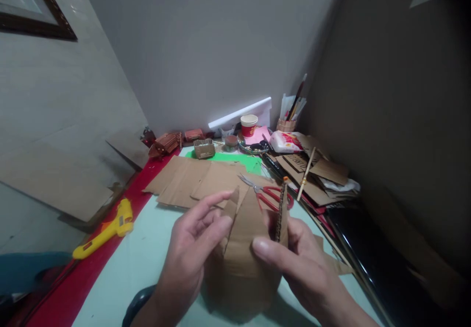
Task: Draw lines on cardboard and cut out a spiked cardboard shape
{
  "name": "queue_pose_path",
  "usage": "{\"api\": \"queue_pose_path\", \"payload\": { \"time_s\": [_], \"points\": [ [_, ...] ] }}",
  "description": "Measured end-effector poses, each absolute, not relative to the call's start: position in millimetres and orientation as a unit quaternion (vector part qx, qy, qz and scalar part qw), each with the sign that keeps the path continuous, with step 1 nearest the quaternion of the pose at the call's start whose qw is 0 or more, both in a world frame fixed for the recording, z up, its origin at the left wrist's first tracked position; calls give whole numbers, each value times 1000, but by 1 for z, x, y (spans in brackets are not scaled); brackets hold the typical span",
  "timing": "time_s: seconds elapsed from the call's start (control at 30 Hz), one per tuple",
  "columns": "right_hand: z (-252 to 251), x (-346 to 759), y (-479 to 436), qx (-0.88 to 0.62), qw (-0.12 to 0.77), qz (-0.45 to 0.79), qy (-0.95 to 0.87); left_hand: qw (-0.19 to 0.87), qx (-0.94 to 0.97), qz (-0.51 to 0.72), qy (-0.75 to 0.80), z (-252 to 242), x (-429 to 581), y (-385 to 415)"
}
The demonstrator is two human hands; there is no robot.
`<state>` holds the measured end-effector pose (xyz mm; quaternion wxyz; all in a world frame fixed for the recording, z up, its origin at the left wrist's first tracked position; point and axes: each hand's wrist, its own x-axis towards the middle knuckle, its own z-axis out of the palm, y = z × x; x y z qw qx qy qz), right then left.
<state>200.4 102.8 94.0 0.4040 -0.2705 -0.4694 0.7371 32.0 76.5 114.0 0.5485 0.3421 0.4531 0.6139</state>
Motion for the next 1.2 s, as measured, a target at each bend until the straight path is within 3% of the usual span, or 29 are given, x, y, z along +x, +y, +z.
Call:
{"api": "queue_pose_path", "payload": {
  "time_s": [0.3,0.87,1.07,1.2],
  "points": [
    [88,196,102,-219,422,764,-437,555,355,598,457,116,36,70],
    [108,197,101,-229,350,797,-436,470,426,565,528,121,33,69],
    [101,192,101,-200,396,796,-412,490,438,559,506,119,30,70],
    [96,192,103,-228,420,794,-376,450,464,560,518,118,30,71]
  ]
}}
